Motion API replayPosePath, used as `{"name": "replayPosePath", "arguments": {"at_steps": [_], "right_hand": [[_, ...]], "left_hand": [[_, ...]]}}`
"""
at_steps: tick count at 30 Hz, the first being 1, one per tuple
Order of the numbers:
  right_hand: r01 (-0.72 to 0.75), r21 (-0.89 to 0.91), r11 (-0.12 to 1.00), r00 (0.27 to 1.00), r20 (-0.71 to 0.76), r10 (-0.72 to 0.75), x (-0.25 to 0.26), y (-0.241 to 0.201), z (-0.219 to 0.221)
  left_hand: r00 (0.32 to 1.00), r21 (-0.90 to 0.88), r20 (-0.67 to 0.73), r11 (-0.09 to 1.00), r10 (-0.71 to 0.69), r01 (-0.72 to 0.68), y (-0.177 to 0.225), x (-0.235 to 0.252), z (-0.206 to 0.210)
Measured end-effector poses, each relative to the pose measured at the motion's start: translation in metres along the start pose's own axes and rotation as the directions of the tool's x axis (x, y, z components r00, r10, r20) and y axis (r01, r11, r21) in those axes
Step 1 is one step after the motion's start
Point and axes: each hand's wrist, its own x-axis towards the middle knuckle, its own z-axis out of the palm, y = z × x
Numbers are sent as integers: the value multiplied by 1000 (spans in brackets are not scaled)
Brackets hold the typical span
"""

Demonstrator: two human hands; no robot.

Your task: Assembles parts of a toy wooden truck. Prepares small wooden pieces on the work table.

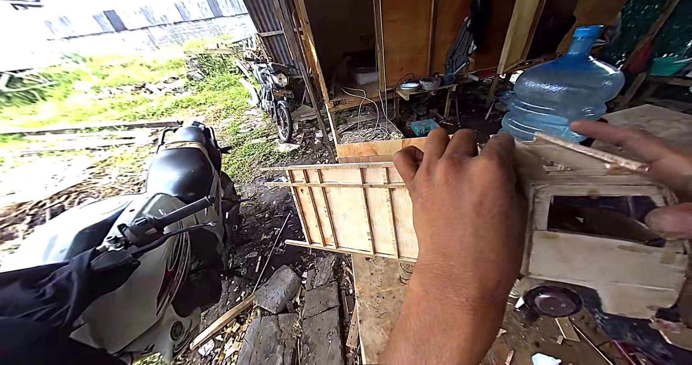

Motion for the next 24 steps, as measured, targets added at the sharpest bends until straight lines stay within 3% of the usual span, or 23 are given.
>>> {"name": "replayPosePath", "arguments": {"at_steps": [14,24], "right_hand": [[31,60,998,999,13,-32,3,1,4],[60,-1,998,998,-8,-60,2,-4,4]], "left_hand": [[1000,77,12,997,7,-8,3,15,-13],[1000,76,11,997,27,-28,5,20,-15]]}}
